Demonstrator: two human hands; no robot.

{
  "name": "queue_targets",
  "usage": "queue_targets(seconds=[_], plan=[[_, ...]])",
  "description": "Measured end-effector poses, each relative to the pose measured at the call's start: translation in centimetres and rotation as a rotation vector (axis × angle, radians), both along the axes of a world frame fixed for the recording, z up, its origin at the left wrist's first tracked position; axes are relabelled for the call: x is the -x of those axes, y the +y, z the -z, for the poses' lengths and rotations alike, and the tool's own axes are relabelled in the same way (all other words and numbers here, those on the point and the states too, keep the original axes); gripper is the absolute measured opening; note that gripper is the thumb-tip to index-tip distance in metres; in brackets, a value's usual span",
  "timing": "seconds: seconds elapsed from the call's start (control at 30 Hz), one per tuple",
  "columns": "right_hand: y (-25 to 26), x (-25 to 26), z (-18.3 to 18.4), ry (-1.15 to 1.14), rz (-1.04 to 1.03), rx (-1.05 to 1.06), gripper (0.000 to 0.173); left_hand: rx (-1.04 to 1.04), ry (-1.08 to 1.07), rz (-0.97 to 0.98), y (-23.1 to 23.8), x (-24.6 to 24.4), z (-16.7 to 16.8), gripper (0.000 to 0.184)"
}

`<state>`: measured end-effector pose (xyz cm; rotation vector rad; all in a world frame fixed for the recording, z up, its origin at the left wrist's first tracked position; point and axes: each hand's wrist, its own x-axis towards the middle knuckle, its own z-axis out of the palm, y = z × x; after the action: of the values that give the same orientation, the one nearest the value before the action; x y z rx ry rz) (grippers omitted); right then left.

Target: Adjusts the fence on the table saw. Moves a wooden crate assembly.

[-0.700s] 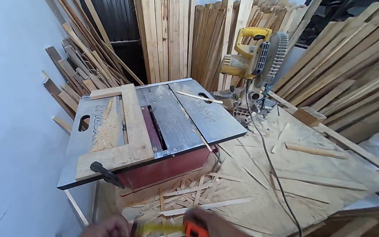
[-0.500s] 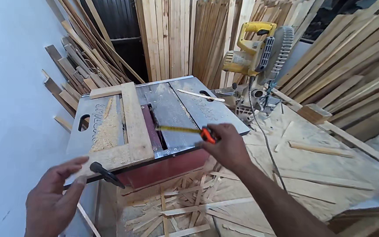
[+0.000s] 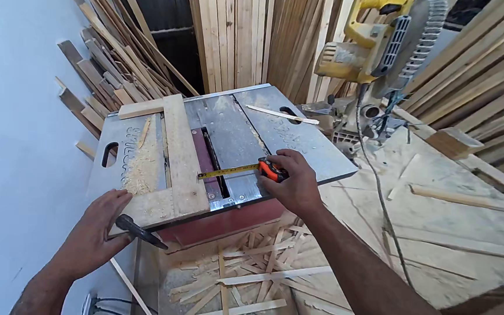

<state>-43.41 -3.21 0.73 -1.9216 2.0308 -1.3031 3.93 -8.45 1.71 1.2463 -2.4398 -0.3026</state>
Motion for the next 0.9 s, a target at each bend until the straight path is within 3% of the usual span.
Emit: queue_targets(seconds=[0.43, 0.7, 0.9], plan=[[-0.2, 1.2, 0.7, -0.024, -0.006, 0.06, 0.046, 0.014, 0.062, -0.015, 0.2, 0.2, 0.0, 0.083], [-0.4, 1.2, 0.7, -0.031, -0.007, 0.036, 0.046, 0.032, -0.047, -0.065, 0.1, 0.8, 0.0, 0.099], [-0.4, 1.3, 0.7, -0.042, -0.006, 0.032, 0.047, 0.05, -0.006, -0.021, -0.5, 0.8, 0.1, 0.092]])
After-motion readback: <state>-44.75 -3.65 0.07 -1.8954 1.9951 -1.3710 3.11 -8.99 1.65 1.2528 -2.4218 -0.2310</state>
